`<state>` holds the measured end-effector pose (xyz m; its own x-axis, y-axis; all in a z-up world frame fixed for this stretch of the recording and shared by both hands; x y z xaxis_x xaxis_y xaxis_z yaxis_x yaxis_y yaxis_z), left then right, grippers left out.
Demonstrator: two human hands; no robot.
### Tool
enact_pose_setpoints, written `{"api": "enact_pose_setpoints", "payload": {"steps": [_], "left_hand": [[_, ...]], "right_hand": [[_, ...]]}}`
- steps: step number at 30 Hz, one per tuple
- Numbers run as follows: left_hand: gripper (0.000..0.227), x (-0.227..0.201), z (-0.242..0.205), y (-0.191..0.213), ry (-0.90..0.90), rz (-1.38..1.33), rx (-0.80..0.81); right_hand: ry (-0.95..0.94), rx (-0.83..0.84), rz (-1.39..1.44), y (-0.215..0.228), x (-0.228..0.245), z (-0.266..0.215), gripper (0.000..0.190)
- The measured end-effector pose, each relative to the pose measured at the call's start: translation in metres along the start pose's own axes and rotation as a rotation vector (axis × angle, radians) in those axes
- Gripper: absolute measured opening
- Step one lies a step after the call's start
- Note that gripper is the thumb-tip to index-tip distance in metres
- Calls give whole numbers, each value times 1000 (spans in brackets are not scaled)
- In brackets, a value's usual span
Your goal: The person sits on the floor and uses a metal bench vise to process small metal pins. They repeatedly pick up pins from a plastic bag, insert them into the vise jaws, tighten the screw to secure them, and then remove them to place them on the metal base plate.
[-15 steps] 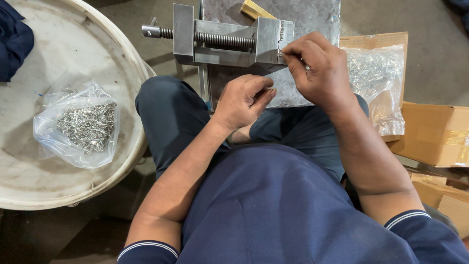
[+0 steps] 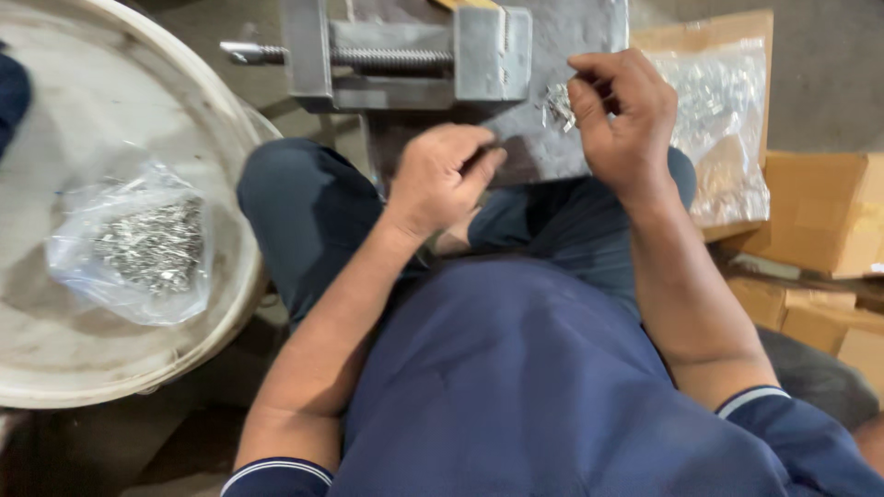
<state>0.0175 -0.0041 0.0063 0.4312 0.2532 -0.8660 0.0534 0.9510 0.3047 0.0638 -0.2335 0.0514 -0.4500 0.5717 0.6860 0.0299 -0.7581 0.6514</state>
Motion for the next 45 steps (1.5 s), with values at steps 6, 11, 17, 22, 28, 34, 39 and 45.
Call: {"api": "enact_pose_setpoints", "payload": {"steps": [6, 11, 17, 22, 28, 34, 39, 45], "left_hand": [[12, 2, 0, -4, 9, -19, 31], [12, -1, 2, -8, -1, -3, 32], [13, -1, 1, -9, 9, 35, 49], [12, 0, 0, -12, -8, 54, 42], [13, -2, 2, -11, 7, 73, 61], [13, -4, 3, -11, 29, 75, 79], [12, -4, 3, -11, 74, 15, 72], [14, -2, 3, -9, 36, 21, 59]], "right_hand": [[-259, -83, 84, 4, -43, -54, 10], [-165, -29, -125, 7, -38, -61, 13], [-38, 5, -353, -8, -13, -46, 17], [7, 82, -245, -10, -14, -51, 11], [-195, -80, -89, 6, -36, -46, 13], [27, 63, -367, -5, -47, -21, 20], [80, 22, -260, -3, -53, 1, 15], [-15, 66, -252, -10, -27, -18, 17]]}}
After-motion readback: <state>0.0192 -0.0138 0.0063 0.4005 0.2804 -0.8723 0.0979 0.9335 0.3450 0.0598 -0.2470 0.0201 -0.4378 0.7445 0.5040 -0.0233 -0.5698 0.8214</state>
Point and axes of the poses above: each hand's wrist, its own z-axis towards the middle knuckle, its own y-axis out of the back of the hand, x = y × z, the point moved 2 cm from there along z, towards the middle knuckle, and after that the axes turned 2 degrees about x, right-handed, at the moved point
